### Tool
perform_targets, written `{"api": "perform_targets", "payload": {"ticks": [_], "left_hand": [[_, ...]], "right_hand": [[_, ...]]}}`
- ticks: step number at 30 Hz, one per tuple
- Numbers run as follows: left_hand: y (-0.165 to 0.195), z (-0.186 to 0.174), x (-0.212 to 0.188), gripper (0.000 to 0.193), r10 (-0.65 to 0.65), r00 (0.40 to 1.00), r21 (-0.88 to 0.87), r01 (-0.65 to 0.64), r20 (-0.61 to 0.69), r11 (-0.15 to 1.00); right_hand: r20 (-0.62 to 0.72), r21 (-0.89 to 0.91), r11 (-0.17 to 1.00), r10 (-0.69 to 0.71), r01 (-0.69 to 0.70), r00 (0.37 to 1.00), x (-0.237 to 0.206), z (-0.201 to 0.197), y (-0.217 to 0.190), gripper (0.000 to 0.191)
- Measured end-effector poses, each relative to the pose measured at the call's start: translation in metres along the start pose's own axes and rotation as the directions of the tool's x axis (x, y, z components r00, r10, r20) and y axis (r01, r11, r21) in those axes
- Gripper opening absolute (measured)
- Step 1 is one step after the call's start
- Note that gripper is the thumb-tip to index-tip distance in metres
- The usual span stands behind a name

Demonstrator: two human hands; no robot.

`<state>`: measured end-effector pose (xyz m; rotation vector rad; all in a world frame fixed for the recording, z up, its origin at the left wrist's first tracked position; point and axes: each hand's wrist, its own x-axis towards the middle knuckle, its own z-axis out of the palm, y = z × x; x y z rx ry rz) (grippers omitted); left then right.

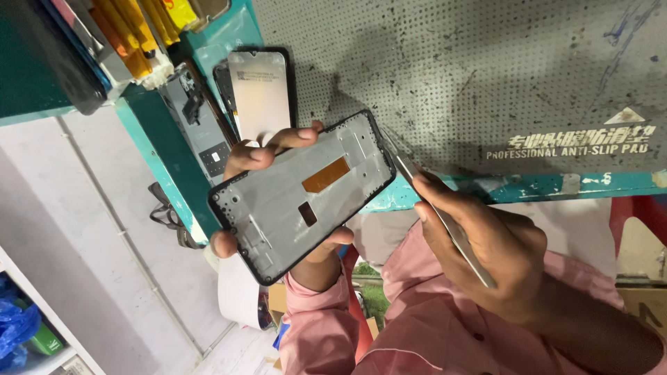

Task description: The person applies adhesive to the edges of a smartphone back cover using a bottle, then spreads and smooths it with a metal tool and a brush. The person repeatedly scrapes and wipes the edges to ensure even coverage while holding the phone in one hand.

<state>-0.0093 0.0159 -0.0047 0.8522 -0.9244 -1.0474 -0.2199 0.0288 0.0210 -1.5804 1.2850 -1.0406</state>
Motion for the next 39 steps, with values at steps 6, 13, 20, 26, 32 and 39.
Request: {"api": "perform_targets", "payload": {"ticks": [6,13,20,26,32,39], "left_hand": [[0.0,0.006,0.009,0.084,0.068,0.994,-0.023,-0.066,0.091,0.998],[0.0,0.025,0.008,0.082,0.205,0.967,0.184,-0.232,0.153,0.955],[0.005,0.036,0.01,0.08,0.183,0.96,0.296,-0.241,0.211,0.924],[0.005,0.038,0.005,0.08,0.18,0.969,0.299,-0.224,0.167,0.928],[0.005,0.028,0.006,0.083,0.118,0.982,0.2,-0.146,0.148,0.969],[0.009,0.011,0.008,0.091,-0.02,0.991,0.165,-0.002,0.134,0.986]], "right_hand": [[0.021,-0.045,0.998,-0.042,0.043,0.999,0.018,0.0,0.0,0.032],[0.092,0.063,0.998,0.015,-0.021,0.996,0.015,-0.015,-0.008,0.035],[0.073,0.074,0.996,0.046,-0.052,0.996,0.023,-0.012,0.002,0.03],[0.101,0.116,0.993,0.023,-0.035,0.995,0.008,-0.026,0.0,0.032],[0.085,0.14,0.989,0.028,-0.04,0.996,0.006,-0.023,0.008,0.031],[0.111,0.2,0.975,0.079,-0.1,0.991,0.003,-0.027,0.011,0.034]]}}
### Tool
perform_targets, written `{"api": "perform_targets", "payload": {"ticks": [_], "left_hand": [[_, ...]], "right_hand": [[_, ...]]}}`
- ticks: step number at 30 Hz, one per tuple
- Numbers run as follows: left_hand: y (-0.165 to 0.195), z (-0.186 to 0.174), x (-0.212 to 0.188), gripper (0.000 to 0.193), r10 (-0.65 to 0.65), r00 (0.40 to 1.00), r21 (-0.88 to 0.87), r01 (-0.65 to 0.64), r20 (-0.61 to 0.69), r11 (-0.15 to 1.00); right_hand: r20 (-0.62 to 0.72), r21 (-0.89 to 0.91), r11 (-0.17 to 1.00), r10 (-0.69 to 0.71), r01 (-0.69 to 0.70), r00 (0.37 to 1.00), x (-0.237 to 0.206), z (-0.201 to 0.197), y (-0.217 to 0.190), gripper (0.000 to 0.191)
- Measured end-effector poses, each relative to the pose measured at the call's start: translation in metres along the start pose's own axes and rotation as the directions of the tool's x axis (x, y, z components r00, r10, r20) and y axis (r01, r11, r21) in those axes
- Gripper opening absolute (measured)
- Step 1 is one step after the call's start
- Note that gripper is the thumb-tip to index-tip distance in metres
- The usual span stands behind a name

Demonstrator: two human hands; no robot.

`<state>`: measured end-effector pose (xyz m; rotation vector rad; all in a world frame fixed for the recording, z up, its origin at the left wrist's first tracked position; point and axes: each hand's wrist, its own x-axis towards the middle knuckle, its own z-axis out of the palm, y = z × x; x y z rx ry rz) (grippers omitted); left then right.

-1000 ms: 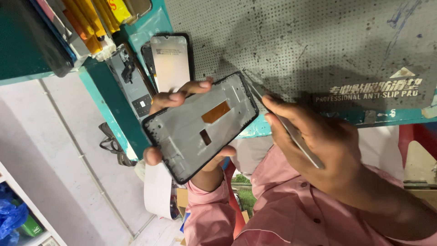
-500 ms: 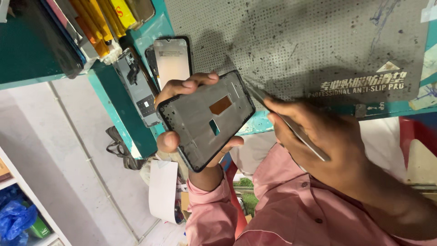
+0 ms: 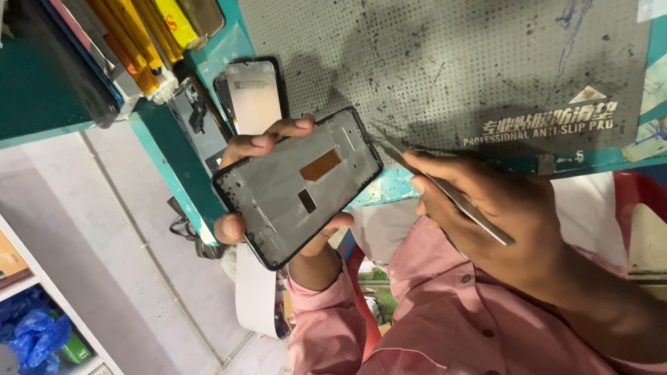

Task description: The person applies adhesive to the edges of a smartphone back cover using a bottle, then spreads and smooths it with a metal tool and a brush. The person repeatedly scrapes and wipes the edges to ensure even coverage while holding the phone in one hand.

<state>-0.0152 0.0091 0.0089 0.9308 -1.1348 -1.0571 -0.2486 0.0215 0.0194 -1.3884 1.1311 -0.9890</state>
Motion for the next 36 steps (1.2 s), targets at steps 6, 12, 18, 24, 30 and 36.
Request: {"api": "perform_targets", "payload": {"ticks": [6,12,18,24,30,36], "left_hand": [[-0.004,-0.005,-0.006,0.096,0.036,0.999,0.011,-0.035,-0.03,0.999],[-0.016,-0.007,0.002,0.095,0.313,0.948,-0.035,-0.315,-0.05,0.949],[0.003,0.0,0.004,0.095,0.389,0.903,-0.241,-0.424,-0.182,0.873],[0.04,0.005,-0.016,0.096,0.419,0.882,-0.383,-0.47,-0.214,0.795],[0.071,0.011,-0.044,0.093,0.454,0.849,-0.379,-0.527,-0.27,0.761],[0.091,0.005,-0.056,0.089,0.51,0.809,-0.362,-0.587,-0.291,0.724]], "right_hand": [[-0.073,-0.152,0.988,0.003,-0.015,0.997,-0.006,-0.007,-0.004,0.032],[0.076,-0.6,0.675,-0.486,0.429,0.871,0.018,-0.026,-0.008,0.03],[0.253,-0.905,0.231,-0.384,0.357,0.888,0.037,-0.039,-0.017,0.04],[-0.004,-0.673,0.663,-0.446,0.328,0.895,0.005,-0.021,-0.041,0.027],[0.009,-0.103,0.971,-0.214,0.214,0.977,-0.039,0.015,-0.08,0.032],[-0.061,-0.233,0.948,-0.239,0.219,0.969,-0.052,0.038,-0.107,0.026]]}}
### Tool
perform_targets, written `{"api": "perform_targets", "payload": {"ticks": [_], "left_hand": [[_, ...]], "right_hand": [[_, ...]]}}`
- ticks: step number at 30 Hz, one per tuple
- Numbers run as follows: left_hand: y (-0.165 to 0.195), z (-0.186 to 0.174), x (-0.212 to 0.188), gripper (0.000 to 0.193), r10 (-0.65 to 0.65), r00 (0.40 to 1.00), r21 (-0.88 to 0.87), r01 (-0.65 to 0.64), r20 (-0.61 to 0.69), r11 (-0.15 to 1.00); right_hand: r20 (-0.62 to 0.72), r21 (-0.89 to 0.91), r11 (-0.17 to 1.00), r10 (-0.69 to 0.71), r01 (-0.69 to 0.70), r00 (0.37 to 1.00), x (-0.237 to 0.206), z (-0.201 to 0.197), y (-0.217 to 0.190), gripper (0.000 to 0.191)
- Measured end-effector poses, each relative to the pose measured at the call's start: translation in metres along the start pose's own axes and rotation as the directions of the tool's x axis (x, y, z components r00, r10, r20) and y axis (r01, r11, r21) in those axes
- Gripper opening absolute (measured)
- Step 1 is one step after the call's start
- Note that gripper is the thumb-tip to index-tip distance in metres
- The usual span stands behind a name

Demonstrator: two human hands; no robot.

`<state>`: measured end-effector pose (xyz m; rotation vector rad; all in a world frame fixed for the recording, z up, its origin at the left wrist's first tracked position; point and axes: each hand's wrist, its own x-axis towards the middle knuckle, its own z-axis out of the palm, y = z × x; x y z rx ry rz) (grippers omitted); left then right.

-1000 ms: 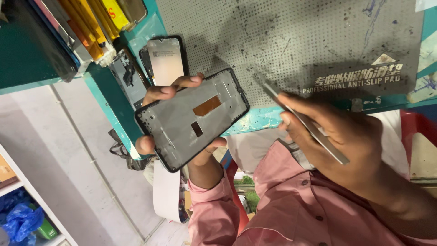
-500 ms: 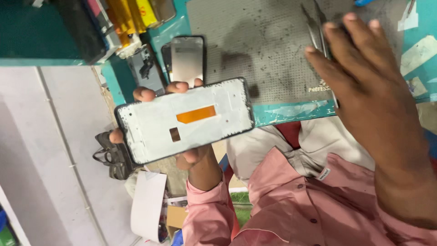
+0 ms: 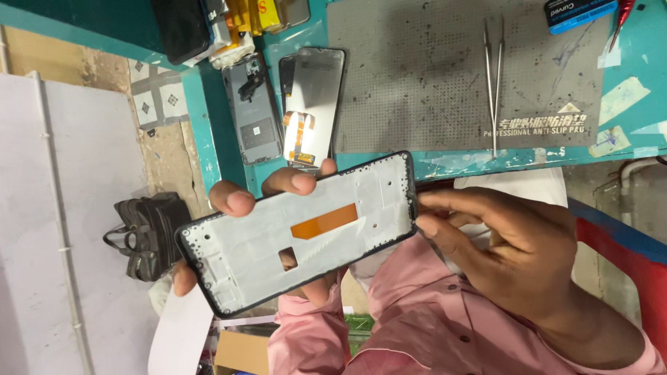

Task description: The person applies adhesive to the edges of a smartphone back cover using a bottle, then spreads and smooths it with a metal tool and a brush. The person repeatedly scrapes and wipes the edges to ensure even coverage while holding the phone in one hand.

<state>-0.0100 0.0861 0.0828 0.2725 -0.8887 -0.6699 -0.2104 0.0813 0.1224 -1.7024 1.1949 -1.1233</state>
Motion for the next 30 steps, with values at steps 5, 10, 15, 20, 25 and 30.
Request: {"api": "perform_targets", "payload": {"ticks": [5,10,15,20,25,30], "left_hand": [[0.005,-0.001,-0.003,0.087,0.016,1.0,0.01,-0.016,0.002,1.0],[0.005,-0.001,-0.007,0.085,0.014,1.0,0.023,-0.014,0.011,1.0],[0.001,-0.002,-0.01,0.083,0.021,1.0,0.033,-0.022,0.012,0.999],[0.002,-0.004,-0.01,0.081,0.021,1.0,0.03,-0.021,0.009,0.999],[0.002,-0.006,-0.008,0.08,0.025,1.0,0.028,-0.025,0.003,0.999],[0.006,-0.009,-0.005,0.08,0.033,0.999,0.011,-0.033,-0.008,0.999]], "right_hand": [[-0.031,-0.036,0.999,-0.022,0.021,0.999,-0.006,0.003,-0.006,0.019],[-0.052,-0.04,0.999,-0.019,0.017,0.998,-0.011,0.004,-0.01,0.015],[-0.063,0.002,1.0,-0.029,0.03,0.998,-0.011,0.003,-0.013,0.014],[-0.06,0.006,1.0,-0.01,0.011,0.998,-0.011,0.001,-0.012,0.015],[-0.058,-0.005,1.0,-0.018,0.018,0.998,-0.009,-0.001,-0.006,0.016],[-0.077,0.014,1.0,-0.017,0.018,0.997,-0.009,0.004,0.001,0.013]]}}
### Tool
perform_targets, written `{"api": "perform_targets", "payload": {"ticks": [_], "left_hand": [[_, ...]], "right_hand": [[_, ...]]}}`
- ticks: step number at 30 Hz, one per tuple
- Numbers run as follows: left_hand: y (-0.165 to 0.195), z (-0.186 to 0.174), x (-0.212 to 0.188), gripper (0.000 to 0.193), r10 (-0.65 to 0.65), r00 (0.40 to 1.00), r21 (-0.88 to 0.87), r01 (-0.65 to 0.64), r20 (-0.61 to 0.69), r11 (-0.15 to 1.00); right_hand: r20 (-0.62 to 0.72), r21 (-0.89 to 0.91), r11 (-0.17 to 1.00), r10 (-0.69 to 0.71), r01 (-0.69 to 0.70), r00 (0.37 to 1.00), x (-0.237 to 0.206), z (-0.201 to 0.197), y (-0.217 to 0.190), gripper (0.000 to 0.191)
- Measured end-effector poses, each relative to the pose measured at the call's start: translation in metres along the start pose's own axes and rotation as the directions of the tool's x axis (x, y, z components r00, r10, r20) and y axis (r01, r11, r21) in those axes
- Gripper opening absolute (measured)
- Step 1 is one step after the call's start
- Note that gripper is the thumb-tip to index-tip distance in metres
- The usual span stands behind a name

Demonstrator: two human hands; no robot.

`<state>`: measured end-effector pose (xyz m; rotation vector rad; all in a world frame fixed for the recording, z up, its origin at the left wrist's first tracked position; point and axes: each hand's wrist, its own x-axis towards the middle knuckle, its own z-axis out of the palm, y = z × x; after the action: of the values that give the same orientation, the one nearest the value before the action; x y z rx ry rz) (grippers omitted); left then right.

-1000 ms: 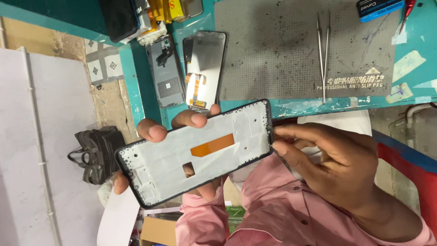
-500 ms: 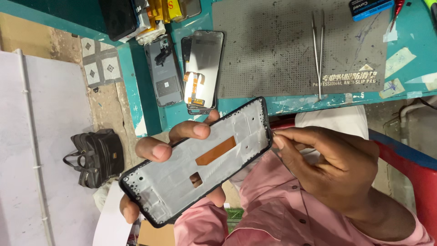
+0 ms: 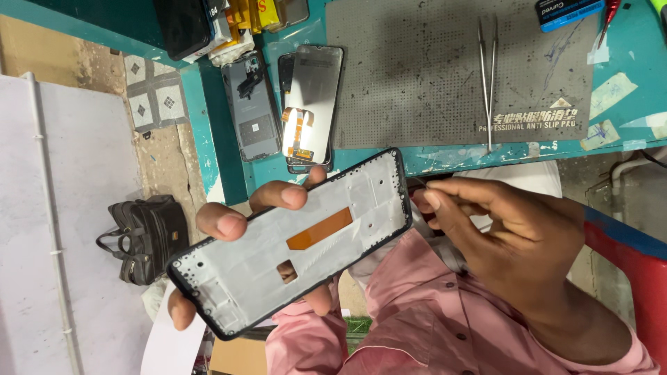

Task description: The person applies adhesive to the edges of a smartphone back cover using a bottle, then spreads and smooths it with a metal tool and a brush. The person repeatedly scrapes and wipes the edges to ensure even coverage while holding the phone in one hand.

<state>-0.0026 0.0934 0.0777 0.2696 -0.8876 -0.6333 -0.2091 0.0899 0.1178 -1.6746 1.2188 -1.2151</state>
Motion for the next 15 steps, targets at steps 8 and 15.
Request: {"api": "perform_targets", "payload": {"ticks": [8,15], "left_hand": [[0.007,-0.008,0.009,0.08,-0.002,1.0,-0.032,0.001,-0.018,0.999],[0.0,-0.02,0.025,0.082,-0.039,0.998,-0.072,0.035,-0.048,0.997]], "right_hand": [[0.057,-0.223,0.968,-0.104,0.114,0.993,0.049,0.031,0.071,0.009],[0.031,-0.414,0.897,-0.158,0.156,0.987,0.075,0.048,0.098,0.006]]}}
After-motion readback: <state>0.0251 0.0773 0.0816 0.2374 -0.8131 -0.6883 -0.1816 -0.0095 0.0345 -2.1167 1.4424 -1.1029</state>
